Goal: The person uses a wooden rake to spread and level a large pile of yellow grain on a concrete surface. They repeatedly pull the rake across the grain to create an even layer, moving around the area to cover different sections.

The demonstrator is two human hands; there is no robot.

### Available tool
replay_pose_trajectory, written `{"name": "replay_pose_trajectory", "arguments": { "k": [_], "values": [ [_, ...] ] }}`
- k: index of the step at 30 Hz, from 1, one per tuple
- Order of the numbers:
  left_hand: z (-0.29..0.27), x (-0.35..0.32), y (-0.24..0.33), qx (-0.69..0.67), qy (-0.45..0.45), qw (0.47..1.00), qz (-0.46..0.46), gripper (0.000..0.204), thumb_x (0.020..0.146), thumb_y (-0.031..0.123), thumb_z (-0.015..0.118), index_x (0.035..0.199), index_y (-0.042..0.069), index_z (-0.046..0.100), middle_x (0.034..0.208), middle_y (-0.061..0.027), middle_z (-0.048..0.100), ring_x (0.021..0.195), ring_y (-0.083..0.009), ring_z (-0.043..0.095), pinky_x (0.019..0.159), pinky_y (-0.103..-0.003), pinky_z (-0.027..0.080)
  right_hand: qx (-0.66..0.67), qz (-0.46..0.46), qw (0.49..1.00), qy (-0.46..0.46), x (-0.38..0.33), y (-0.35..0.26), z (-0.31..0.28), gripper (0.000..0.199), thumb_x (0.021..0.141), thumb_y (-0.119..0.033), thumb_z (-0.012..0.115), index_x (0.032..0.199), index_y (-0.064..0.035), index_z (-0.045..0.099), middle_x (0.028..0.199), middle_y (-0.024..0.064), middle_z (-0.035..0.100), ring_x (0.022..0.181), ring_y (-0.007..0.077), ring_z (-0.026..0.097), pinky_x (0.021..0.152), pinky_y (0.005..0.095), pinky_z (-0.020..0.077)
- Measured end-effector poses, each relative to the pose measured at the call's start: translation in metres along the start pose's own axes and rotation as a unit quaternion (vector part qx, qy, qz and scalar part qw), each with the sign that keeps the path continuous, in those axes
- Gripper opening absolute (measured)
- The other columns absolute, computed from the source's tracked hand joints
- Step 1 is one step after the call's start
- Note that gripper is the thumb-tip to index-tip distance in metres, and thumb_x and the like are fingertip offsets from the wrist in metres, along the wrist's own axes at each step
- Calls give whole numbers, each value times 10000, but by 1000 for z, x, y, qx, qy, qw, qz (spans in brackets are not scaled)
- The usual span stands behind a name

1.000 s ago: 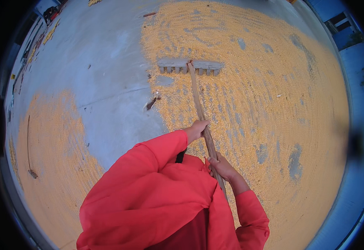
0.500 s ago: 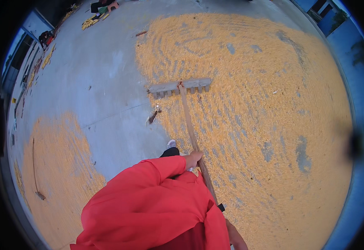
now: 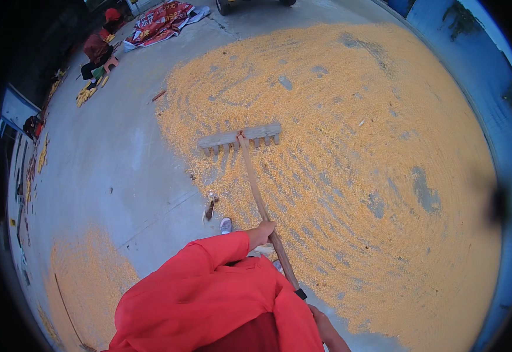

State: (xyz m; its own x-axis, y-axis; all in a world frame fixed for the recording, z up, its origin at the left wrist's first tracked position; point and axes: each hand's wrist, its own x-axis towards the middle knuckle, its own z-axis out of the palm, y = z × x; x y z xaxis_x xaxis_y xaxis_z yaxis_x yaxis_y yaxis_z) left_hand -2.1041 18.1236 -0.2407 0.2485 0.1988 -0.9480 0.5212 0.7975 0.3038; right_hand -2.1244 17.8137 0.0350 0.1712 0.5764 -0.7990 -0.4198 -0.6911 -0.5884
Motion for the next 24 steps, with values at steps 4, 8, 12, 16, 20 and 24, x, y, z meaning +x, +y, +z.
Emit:
{"name": "replay_pose_trajectory", "arguments": {
  "k": [4,8,12,16,20,24],
  "values": [
    [-21,3,84,7,-56,998,23,290,797,174,511,1000,-3,403,780,-154,523,591,-298,582,472,-452,506,0,-35,998,55,59,-76,48,484,817,-96,522,1262,-12,350,1083,78,527,942,129,491,848,266,386],
    [-46,16,147,-10,-91,995,31,290,789,165,550,978,9,396,735,-131,496,573,-278,574,467,-447,509,103,-82,989,65,145,-125,89,434,823,-89,509,1236,-22,393,1026,44,536,915,104,486,805,257,401],
    [-44,-59,212,-8,-167,986,-1,222,779,107,554,901,11,395,682,-90,456,530,-251,549,439,-432,508,113,-113,980,119,198,-189,106,373,827,-165,536,1170,-37,463,943,8,548,835,75,499,756,225,413],
    [-49,-59,246,8,-230,973,27,193,770,90,562,842,14,399,642,-76,443,513,-238,536,438,-425,511,97,-124,972,173,246,-233,103,392,819,-190,555,1167,-33,464,854,-1,537,778,73,480,701,220,404],
    [-29,-14,302,22,-219,975,4,154,763,79,560,809,18,427,621,-81,457,503,-225,529,447,-406,508,134,-97,974,152,290,-284,75,461,800,-219,586,1192,-25,440,864,23,541,785,87,481,699,233,405],
    [8,20,368,56,-206,977,29,137,765,86,554,805,10,447,633,-90,474,513,-232,535,444,-414,493,103,-98,974,176,320,-341,42,477,800,-232,588,1202,-26,433,890,32,546,800,89,496,697,230,412]
  ]
}}
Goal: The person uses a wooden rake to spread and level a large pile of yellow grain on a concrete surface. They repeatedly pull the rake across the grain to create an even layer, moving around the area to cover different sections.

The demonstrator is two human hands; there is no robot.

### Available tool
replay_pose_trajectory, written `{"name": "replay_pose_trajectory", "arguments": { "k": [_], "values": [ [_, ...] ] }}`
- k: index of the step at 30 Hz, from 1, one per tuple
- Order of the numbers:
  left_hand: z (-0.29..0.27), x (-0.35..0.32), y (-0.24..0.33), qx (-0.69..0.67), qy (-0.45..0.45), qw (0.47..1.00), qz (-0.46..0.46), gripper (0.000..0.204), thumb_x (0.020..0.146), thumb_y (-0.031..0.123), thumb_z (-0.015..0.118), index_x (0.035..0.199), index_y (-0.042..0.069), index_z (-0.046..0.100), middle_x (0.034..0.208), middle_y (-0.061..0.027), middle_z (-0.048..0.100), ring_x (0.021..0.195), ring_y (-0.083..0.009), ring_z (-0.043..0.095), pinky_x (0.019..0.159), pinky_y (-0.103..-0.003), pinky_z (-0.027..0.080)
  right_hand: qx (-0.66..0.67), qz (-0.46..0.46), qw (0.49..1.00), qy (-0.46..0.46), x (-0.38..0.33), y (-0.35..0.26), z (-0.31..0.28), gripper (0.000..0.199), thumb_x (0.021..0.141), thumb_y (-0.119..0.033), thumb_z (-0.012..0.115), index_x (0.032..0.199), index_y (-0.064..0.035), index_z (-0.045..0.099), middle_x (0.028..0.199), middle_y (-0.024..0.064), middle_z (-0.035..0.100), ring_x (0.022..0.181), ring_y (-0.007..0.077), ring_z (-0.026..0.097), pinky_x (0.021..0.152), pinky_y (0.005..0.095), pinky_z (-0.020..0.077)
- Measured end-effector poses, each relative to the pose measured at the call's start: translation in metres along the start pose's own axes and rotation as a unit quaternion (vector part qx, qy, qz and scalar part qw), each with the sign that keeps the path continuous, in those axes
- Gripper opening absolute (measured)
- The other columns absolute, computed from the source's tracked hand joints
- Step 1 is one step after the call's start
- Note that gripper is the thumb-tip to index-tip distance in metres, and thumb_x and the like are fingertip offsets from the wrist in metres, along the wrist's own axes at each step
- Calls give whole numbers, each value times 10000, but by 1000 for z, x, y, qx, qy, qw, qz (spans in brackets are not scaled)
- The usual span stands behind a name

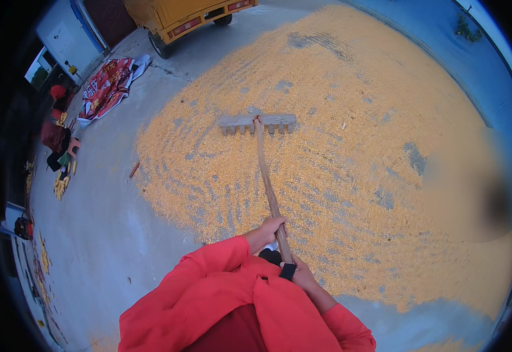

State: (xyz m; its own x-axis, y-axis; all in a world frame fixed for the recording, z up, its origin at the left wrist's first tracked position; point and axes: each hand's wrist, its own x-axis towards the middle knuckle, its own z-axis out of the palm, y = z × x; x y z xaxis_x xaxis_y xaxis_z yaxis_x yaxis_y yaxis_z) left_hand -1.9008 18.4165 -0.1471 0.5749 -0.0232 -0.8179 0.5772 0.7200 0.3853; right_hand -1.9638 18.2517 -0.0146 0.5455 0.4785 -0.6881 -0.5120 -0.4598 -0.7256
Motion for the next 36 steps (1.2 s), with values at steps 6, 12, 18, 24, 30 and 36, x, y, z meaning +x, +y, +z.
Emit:
{"name": "replay_pose_trajectory", "arguments": {
  "k": [6,12,18,24,30,36],
  "values": [
    [6,41,72,68,9,997,-28,133,767,95,543,797,2,453,635,-94,486,519,-232,545,475,-402,508,82,-39,996,4,57,-51,-12,506,799,-182,573,1250,-40,394,1023,59,550,881,104,523,750,234,426],
    [13,54,157,97,-17,993,-63,129,780,96,535,770,-9,460,618,-97,496,519,-237,544,471,-385,495,104,-7,993,52,112,-99,-2,507,803,-144,555,1265,-40,374,1031,64,553,893,122,542,730,241,438],
    [-6,113,245,151,-39,985,-79,183,758,84,530,848,-40,429,652,-112,484,510,-244,556,439,-407,508,120,26,989,83,196,-146,22,543,813,-132,534,1296,-25,312,1027,81,553,898,117,536,750,238,432],
    [-24,183,325,224,-39,972,-63,211,764,94,529,869,-55,423,655,-104,485,512,-242,565,428,-386,506,175,-2,977,119,252,-198,54,552,823,-156,541,1300,-20,300,980,65,552,854,108,518,750,221,418],
    [-1,257,408,258,-80,960,-70,234,789,162,550,882,-20,435,675,-96,498,540,-231,563,454,-384,506,226,8,956,189,334,-274,50,573,827,-142,537,1316,-24,263,972,76,542,754,74,507,647,194,422],
    [56,304,506,335,-125,933,-41,300,841,298,505,910,12,447,763,-117,546,650,-252,584,539,-417,509,339,35,922,184,430,-352,-23,579,842,-171,523,1333,-74,232,772,75,536,453,88,447,392,229,376]
  ]
}}
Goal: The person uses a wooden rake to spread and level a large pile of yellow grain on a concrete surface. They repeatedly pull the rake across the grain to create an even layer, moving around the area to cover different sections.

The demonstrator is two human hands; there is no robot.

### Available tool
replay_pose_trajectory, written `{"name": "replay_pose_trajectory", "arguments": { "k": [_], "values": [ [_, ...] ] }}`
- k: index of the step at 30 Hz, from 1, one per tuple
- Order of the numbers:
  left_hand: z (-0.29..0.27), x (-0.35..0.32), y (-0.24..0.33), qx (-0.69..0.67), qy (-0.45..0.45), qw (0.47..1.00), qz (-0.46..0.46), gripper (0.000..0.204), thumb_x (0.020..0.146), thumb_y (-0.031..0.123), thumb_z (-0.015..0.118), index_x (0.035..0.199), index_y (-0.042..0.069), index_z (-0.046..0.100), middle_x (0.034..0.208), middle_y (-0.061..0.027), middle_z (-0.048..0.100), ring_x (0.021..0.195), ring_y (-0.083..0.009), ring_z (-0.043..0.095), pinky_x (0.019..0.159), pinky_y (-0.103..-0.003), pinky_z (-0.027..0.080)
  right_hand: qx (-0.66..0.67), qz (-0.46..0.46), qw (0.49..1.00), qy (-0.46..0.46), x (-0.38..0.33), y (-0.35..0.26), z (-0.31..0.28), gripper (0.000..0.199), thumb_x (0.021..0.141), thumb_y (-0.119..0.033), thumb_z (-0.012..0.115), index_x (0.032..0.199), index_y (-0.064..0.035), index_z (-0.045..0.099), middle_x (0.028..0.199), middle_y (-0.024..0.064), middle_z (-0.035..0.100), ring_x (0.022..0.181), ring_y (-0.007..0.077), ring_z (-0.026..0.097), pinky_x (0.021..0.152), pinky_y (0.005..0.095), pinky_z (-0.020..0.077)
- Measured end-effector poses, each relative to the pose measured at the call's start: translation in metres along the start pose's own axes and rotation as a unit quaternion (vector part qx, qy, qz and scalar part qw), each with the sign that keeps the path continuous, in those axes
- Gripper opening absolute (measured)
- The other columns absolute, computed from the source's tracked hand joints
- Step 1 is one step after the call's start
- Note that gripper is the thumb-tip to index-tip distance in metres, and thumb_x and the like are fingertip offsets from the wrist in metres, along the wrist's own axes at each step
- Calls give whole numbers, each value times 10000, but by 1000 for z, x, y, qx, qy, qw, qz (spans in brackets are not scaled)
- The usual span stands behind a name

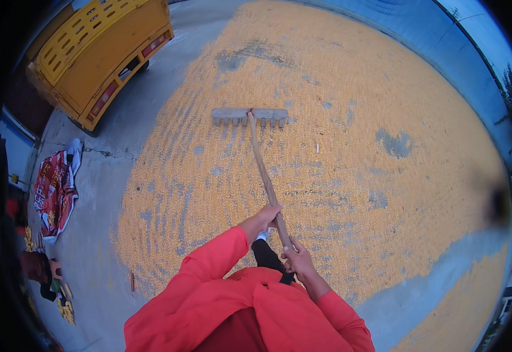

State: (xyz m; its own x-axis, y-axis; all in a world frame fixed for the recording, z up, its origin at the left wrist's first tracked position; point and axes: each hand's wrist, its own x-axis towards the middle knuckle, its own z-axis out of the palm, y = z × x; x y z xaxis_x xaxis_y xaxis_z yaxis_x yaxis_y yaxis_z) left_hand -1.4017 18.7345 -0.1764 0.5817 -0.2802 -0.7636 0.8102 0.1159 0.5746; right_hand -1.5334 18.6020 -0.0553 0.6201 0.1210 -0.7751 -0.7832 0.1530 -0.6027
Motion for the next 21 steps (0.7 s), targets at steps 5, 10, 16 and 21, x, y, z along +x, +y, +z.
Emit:
{"name": "replay_pose_trajectory", "arguments": {
  "k": [5,10,16,21],
  "values": [
    [-69,44,60,-97,-46,994,-12,288,866,289,465,1012,47,413,880,-147,552,760,-274,582,630,-420,506,32,-9,999,4,129,-76,20,545,852,-173,496,1333,-133,241,720,77,493,380,110,395,330,248,317],
    [-217,45,92,-250,108,962,-17,223,867,235,446,985,49,408,894,-139,529,747,-271,565,644,-411,505,43,-10,999,-15,253,-172,43,549,856,-185,491,1338,-151,230,715,75,490,387,117,400,330,258,325],
    [-391,20,49,-445,345,825,-50,206,840,174,438,993,42,402,902,-159,515,782,-304,528,700,-463,474,17,-4,1000,-6,391,-274,77,544,855,-194,493,1337,-166,241,707,66,501,389,119,403,329,258,333],
    [-483,47,109,-456,461,760,-51,143,836,151,393,885,17,407,778,-162,529,614,-273,525,623,-444,482,-9,-11,1000,10,492,-356,129,548,850,-211,506,1333,-158,254,687,63,509,391,117,421,326,262,348]
  ]
}}
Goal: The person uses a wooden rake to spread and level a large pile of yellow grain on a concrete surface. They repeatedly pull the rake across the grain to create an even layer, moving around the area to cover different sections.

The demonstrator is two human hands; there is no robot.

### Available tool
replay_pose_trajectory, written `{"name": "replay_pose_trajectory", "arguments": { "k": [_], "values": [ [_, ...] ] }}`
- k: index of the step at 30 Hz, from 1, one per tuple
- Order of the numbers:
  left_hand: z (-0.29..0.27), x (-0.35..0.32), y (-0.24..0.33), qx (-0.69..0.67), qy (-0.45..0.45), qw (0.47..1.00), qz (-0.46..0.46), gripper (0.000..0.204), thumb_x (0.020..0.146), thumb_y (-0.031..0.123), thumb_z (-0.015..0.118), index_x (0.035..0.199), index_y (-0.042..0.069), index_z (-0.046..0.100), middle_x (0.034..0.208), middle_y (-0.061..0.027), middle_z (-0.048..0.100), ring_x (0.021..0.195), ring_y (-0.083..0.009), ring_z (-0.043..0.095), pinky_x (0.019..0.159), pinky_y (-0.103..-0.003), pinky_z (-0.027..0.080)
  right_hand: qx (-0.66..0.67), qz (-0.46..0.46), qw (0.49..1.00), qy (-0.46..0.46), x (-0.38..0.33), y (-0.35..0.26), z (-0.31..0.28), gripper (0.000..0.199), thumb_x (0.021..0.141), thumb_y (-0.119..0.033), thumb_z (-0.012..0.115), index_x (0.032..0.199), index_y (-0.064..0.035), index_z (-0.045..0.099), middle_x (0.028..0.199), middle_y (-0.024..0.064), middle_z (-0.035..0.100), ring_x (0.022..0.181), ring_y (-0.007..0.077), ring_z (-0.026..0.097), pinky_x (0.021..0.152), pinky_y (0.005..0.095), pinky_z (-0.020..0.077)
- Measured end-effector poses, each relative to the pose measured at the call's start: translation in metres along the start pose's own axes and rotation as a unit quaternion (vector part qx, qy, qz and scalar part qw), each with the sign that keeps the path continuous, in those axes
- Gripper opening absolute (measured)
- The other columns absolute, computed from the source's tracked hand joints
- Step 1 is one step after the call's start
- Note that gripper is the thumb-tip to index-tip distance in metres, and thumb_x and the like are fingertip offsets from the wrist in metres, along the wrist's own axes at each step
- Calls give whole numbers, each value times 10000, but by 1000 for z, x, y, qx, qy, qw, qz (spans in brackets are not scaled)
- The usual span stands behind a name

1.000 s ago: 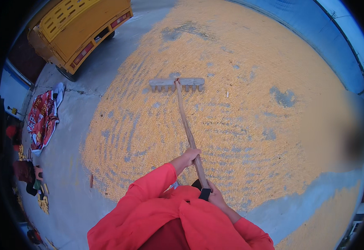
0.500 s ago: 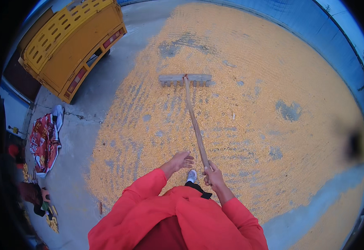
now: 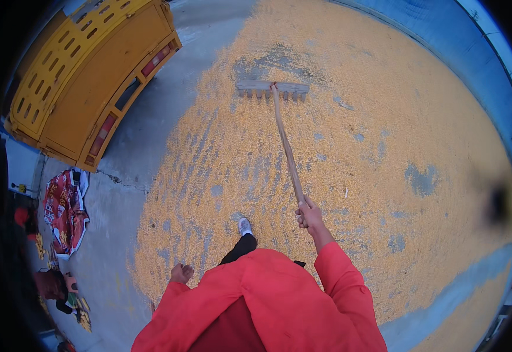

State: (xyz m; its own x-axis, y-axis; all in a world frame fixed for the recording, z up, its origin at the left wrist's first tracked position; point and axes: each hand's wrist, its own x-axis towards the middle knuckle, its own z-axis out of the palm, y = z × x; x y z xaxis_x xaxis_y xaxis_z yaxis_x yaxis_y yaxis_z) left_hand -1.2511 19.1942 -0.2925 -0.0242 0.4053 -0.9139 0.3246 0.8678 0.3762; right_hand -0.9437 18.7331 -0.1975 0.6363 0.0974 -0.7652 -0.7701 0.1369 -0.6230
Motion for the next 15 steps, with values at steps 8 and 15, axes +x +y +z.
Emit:
{"name": "replay_pose_trajectory", "arguments": {
  "k": [8,15],
  "values": [
    [295,-14,144,152,-178,966,113,221,854,217,422,991,45,445,829,-116,553,659,-228,565,591,-385,509,-11,-10,1000,2,108,-127,70,568,841,-201,507,1339,-137,240,641,59,489,362,112,407,304,250,317],
    [505,-60,176,280,-327,897,101,259,862,239,427,1034,46,441,870,-115,555,705,-227,575,595,-360,510,-82,-12,997,12,226,-215,96,569,850,-217,488,1348,-185,216,628,45,479,370,113,406,317,260,335]
  ]
}}
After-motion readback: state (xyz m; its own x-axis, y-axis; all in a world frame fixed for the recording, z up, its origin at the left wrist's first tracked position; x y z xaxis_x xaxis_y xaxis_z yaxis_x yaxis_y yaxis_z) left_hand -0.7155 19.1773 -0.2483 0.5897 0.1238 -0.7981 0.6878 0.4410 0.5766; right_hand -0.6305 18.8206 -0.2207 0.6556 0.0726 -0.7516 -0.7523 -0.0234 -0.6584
